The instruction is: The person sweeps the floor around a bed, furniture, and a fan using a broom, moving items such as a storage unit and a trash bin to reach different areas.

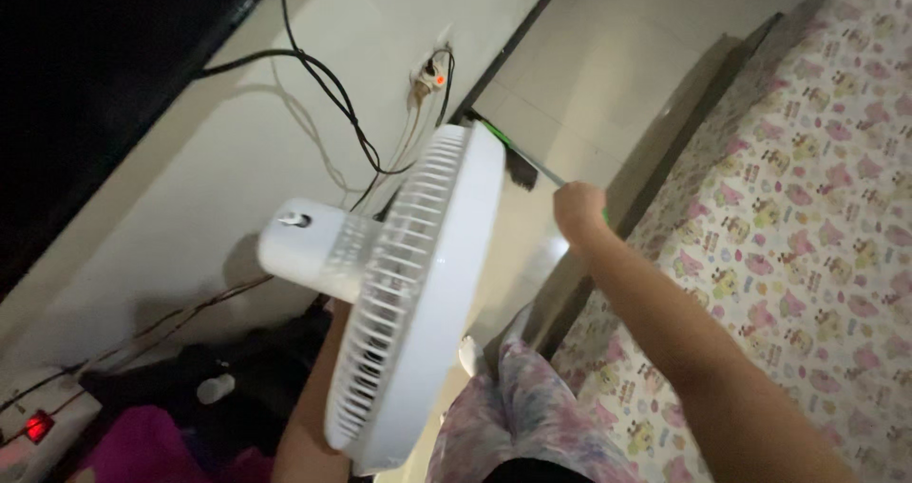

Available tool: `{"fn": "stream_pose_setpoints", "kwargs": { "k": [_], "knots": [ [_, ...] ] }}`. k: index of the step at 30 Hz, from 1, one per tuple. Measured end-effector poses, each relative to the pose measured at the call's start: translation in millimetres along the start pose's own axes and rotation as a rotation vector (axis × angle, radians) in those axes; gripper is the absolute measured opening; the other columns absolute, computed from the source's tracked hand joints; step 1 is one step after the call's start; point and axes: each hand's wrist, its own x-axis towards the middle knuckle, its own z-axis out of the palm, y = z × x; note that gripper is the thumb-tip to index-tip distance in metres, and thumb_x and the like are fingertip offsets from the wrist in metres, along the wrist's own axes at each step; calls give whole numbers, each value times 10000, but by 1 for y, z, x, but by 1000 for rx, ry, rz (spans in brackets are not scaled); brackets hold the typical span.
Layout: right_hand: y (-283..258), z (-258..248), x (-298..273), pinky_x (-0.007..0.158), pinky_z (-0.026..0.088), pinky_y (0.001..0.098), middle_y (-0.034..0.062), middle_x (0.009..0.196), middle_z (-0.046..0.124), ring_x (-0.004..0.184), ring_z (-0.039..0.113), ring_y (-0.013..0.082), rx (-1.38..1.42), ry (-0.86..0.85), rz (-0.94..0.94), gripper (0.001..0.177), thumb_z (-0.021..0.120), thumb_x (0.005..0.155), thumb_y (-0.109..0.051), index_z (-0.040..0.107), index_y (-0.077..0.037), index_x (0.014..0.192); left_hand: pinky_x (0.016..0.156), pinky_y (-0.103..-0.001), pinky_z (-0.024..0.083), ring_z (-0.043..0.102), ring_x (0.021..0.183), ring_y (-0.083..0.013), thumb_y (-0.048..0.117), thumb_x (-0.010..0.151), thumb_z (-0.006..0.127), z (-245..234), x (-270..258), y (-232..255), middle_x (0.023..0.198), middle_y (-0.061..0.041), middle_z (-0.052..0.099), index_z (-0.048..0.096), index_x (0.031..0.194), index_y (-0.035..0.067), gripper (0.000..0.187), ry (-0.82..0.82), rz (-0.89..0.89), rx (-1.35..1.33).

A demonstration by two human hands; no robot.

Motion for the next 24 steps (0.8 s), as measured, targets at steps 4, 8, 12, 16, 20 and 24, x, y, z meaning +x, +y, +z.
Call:
{"fn": "stream_pose_setpoints", "kwargs": {
  "k": [4,8,12,16,20,24],
  "knots": [
    [54,-30,-6,795,619,407,116,1102,777,1032,753,286,122,36,60,210,629,917,-157,816,-137,1010,1029,-462,509,617,1254,-337,233,943,620,6,7,6,1356,-141,646,710,1260,119,348,-19,9,33],
    [81,-55,-11,848,608,408,157,1115,770,1053,748,319,151,-3,140,231,634,899,-182,813,-104,1021,1032,-462,509,616,1257,-335,228,944,619,5,21,5,1359,-139,645,710,1261,122,347,-29,12,50],
    [71,-69,-22,868,619,418,153,1142,768,1065,752,324,125,-3,111,252,594,938,-174,817,-111,1036,1034,-461,509,615,1261,-332,224,944,617,8,36,10,1362,-137,643,710,1262,126,346,-62,21,71],
    [59,-88,-27,853,609,467,161,1141,754,1063,735,332,107,-102,121,275,567,967,-213,788,-94,1078,1037,-460,508,614,1264,-330,219,944,616,4,40,5,1366,-135,642,710,1263,130,345,-107,20,95],
    [66,-75,-11,872,618,412,143,1112,782,1056,763,311,101,-50,108,261,584,938,-141,812,-90,1055,1039,-460,508,613,1267,-328,214,944,615,-15,43,1,1369,-133,640,711,1264,133,344,-153,19,128],
    [71,-65,2,860,617,413,134,1128,774,1068,754,323,114,-35,91,258,588,928,-148,801,-100,1066,1042,-459,508,612,1271,-326,210,944,613,-46,23,-12,1372,-131,638,711,1265,137,343,-236,-7,207]
  ]
}}
